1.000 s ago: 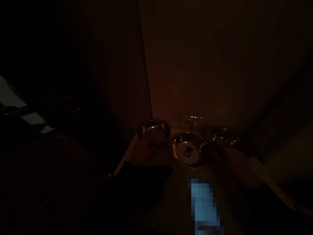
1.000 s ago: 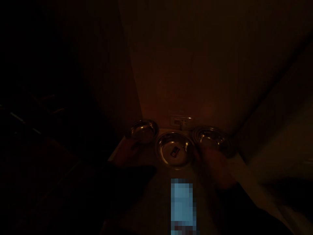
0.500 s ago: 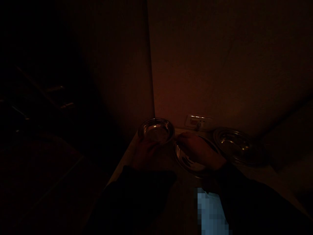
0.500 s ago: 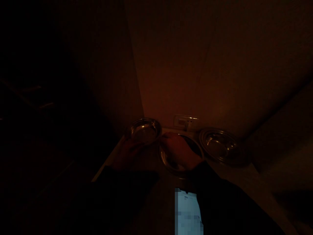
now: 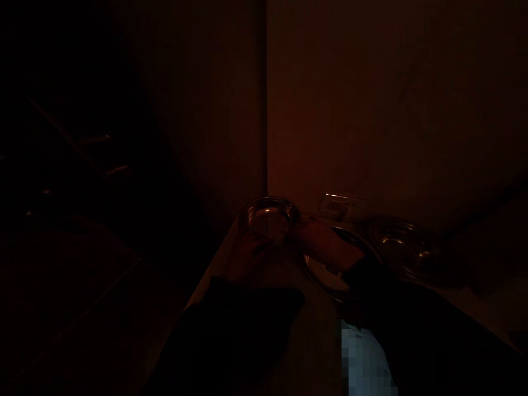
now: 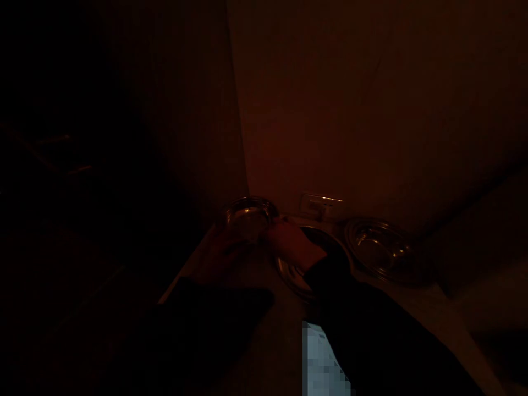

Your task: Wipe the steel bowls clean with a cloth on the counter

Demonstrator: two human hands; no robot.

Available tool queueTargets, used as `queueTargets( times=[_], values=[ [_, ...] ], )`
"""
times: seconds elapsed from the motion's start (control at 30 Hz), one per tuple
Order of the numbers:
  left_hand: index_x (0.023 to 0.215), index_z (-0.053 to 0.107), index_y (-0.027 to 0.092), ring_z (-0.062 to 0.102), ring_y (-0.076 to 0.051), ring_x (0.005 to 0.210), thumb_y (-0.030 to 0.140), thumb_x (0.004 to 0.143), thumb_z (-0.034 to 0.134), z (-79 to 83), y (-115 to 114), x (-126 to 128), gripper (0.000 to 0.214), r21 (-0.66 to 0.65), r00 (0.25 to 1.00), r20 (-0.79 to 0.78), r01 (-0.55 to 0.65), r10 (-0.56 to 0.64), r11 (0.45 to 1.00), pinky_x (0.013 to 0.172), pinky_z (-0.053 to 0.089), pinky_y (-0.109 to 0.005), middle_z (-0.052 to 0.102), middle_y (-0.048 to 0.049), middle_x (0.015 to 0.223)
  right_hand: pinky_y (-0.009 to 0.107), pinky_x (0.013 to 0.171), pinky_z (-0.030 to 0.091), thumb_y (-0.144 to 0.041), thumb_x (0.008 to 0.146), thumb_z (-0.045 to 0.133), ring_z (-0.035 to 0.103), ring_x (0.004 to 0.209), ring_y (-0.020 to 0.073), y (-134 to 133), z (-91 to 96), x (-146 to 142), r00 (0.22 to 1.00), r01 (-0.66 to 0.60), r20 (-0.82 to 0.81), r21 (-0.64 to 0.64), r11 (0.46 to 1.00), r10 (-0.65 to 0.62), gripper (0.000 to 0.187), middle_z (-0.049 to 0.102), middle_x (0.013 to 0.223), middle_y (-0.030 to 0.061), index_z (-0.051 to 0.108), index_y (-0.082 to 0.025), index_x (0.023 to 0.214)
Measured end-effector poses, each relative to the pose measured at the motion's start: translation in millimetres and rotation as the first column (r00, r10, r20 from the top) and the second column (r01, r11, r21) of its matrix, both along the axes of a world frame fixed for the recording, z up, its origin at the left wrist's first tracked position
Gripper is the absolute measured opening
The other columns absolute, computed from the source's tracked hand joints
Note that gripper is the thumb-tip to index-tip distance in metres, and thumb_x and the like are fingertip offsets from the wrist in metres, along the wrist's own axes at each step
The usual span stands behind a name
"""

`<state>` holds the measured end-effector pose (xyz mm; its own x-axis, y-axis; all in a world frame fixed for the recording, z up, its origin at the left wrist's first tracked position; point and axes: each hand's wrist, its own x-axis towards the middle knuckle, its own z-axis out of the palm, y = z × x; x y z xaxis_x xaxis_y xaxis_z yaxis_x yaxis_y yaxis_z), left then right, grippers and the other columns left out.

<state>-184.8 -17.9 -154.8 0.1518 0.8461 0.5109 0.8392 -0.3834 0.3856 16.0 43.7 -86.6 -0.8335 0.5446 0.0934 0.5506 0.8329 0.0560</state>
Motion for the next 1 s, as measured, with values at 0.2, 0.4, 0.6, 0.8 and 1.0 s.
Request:
queueTargets(
  times=[0.2, 0.4, 0.6, 0.8, 1.0],
  values=[
    [0.097, 0.071, 0.023, 0.062, -0.021, 0.101, 0.028, 0.084, 0.057, 0.2, -1, 0, 0.019, -0.009, 1.000, 0.005, 0.017, -0.017, 1.000, 0.109, 0.027, -0.051, 0.071, -0.0058, 0.100, 0.033, 0.082, 0.038, -0.017, 0.087, 0.053, 0.057, 0.101, 0.0212, -3, -0.3, -2, 1.000, -0.009, -0.019, -0.008, 1.000, 0.009, 0.020, 0.069, 0.102, 0.0075, 0.067, -0.022, 0.101],
    [0.107, 0.066, 0.017, 0.058, -0.024, 0.110, 0.030, 0.082, 0.058, 5.5, -6, 0, 0.029, 0.101, 0.999, 0.015, 0.049, -0.051, 0.994, 0.109, 0.028, -0.050, 0.067, -0.0109, 0.112, 0.034, 0.082, 0.041, -0.024, 0.091, 0.047, 0.059, 0.098, 0.0220, -28, 7.3, 24, 0.996, 0.041, -0.076, 0.014, 0.999, -0.040, 0.023, 0.065, 0.109, 0.0097, 0.063, -0.019, 0.107],
    [0.099, 0.069, 0.019, 0.059, -0.021, 0.105, 0.034, 0.086, 0.052, 33.3, -45, 16, 0.026, 0.021, 0.985, 0.169, -0.019, 0.015, 1.000, 0.097, 0.044, -0.036, 0.069, -0.0086, 0.106, 0.038, 0.087, 0.042, -0.031, 0.091, 0.046, 0.061, 0.096, 0.0229, -79, -1.4, 65, 0.995, 0.054, -0.088, -0.023, 0.998, -0.055, 0.023, 0.068, 0.099, 0.0083, 0.064, -0.021, 0.102],
    [0.125, 0.056, 0.018, 0.051, -0.028, 0.119, 0.049, 0.082, 0.052, 35.0, -85, 26, 0.054, -0.427, 0.977, -0.107, 0.124, -0.186, 0.896, 0.099, 0.041, -0.042, 0.055, -0.0131, 0.130, 0.041, 0.085, 0.045, -0.021, 0.091, 0.046, 0.064, 0.091, 0.0230, -98, -7.3, 73, 0.995, 0.084, -0.047, -0.047, 0.995, -0.086, 0.020, 0.070, 0.098, 0.0072, 0.064, -0.022, 0.100],
    [0.131, 0.049, 0.011, 0.052, -0.030, 0.116, 0.047, 0.084, 0.048, 26.3, -95, 15, 0.059, -0.531, 0.981, -0.170, -0.012, -0.093, 0.848, 0.099, 0.039, -0.042, 0.056, -0.0159, 0.129, 0.044, 0.082, 0.047, -0.024, 0.093, 0.042, 0.062, 0.096, 0.0262, -105, -6.0, 80, 0.986, 0.096, -0.137, 0.004, 0.995, -0.094, 0.025, 0.068, 0.103, 0.0098, 0.063, -0.019, 0.104]
  ],
)
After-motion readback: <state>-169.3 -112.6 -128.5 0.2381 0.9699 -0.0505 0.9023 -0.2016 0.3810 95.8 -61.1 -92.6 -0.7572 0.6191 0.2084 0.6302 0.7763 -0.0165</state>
